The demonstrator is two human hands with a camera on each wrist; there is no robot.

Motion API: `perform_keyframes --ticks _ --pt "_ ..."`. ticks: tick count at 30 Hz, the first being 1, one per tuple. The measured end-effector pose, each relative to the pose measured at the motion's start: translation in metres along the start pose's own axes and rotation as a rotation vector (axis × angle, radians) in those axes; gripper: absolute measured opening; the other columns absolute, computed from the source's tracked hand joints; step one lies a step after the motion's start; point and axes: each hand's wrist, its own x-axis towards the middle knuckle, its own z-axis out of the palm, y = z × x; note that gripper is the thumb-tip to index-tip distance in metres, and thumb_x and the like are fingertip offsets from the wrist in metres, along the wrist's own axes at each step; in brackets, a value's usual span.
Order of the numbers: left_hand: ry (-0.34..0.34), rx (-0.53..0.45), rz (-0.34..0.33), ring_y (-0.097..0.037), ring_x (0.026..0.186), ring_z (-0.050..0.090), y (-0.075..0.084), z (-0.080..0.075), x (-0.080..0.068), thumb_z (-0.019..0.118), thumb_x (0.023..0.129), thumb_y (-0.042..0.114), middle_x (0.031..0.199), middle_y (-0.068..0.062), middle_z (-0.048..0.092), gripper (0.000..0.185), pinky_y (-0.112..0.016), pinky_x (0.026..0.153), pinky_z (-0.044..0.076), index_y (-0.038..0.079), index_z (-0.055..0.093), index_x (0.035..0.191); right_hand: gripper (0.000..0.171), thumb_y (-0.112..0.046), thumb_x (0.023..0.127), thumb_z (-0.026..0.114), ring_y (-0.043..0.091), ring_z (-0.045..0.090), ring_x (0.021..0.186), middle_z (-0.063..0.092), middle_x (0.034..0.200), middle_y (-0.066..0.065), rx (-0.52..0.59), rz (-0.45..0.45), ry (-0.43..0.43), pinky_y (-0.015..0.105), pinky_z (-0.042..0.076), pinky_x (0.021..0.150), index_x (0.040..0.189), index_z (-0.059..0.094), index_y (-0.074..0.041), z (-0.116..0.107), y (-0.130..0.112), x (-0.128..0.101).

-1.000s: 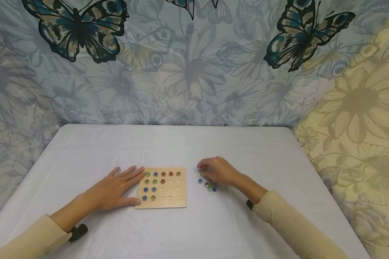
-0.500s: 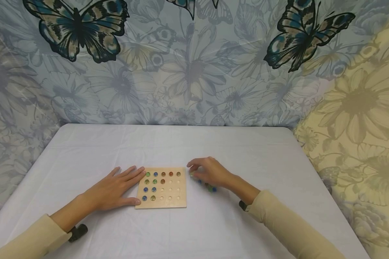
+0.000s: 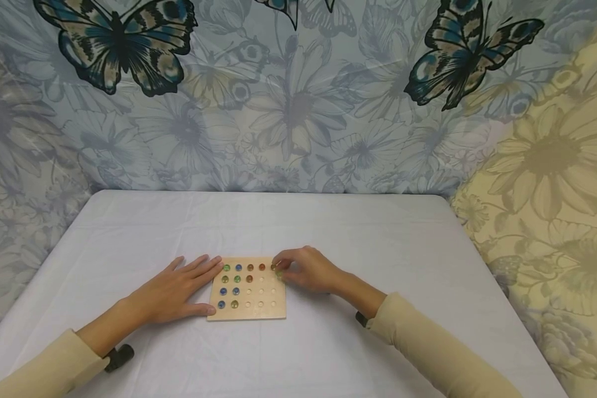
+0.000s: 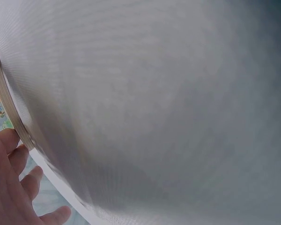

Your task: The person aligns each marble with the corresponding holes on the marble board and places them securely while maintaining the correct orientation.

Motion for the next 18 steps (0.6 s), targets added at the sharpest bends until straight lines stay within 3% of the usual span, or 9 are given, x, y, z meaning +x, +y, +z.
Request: perform_keyframes --ticks 18 --pt "0.009 -0.002 0.005 -0.029 0.149 0.025 -0.0003 -0.0006 -0.0002 0.042 0.089 0.078 0.163 -0.002 0.028 0.093 -0.067 0.112 0.021 0.017 0.03 0.158 0.028 -0.006 0.087 0.076 0.008 0.069 0.095 0.075 0.102 -0.004 -0.036 0.011 -0.029 0.033 0.054 0.09 0.115 0.071 -0.006 0.0106 -0.0074 0.0102"
